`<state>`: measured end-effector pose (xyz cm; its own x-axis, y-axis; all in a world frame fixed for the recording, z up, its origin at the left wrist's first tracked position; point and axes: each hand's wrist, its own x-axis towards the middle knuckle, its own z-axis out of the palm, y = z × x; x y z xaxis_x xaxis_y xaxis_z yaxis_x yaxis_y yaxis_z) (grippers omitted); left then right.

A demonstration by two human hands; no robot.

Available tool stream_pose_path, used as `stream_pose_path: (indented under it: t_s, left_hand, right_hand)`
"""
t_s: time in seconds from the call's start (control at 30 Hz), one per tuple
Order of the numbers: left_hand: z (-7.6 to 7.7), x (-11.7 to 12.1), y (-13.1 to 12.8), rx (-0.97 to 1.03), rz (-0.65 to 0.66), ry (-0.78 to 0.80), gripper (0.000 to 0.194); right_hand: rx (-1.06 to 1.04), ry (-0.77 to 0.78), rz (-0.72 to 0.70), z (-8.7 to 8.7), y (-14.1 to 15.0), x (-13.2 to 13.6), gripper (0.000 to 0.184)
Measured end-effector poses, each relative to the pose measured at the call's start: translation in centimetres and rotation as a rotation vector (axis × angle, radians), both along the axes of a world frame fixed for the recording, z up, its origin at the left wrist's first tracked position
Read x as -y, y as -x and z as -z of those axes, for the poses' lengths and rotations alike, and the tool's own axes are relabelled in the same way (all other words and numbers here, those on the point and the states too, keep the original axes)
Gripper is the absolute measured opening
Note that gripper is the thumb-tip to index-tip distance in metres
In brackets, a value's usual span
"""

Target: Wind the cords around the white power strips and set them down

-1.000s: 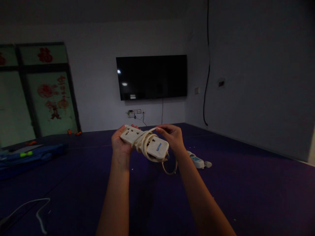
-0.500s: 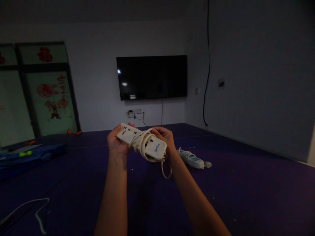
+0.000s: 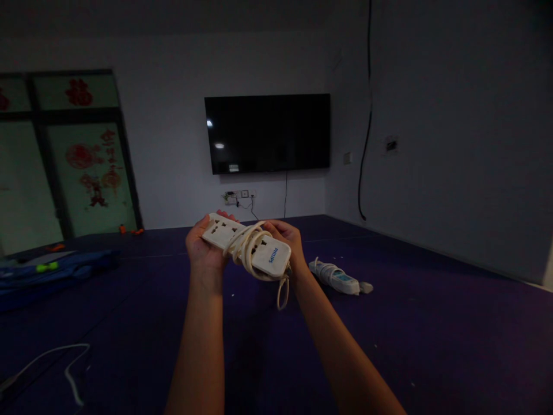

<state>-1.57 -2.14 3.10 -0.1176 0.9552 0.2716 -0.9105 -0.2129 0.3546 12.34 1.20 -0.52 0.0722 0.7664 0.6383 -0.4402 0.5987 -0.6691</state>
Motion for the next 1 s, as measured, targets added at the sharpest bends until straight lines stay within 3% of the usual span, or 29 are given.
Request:
stream_pose_path:
  t_s: [0.8,1.0]
  left_hand:
    - [0.5,-0.3,0.8,-0.027,-0.036,-0.014,0.023]
    - [0.5,-0.5,0.0,0.028,-0.096,0.030,0.029]
  right_hand:
    - [0.073,-0.006,0.000,0.2,0.3,-0.1,0.029]
    - [0.171,-0.152,0.154,1.1,-0.2,-1.0,0.031]
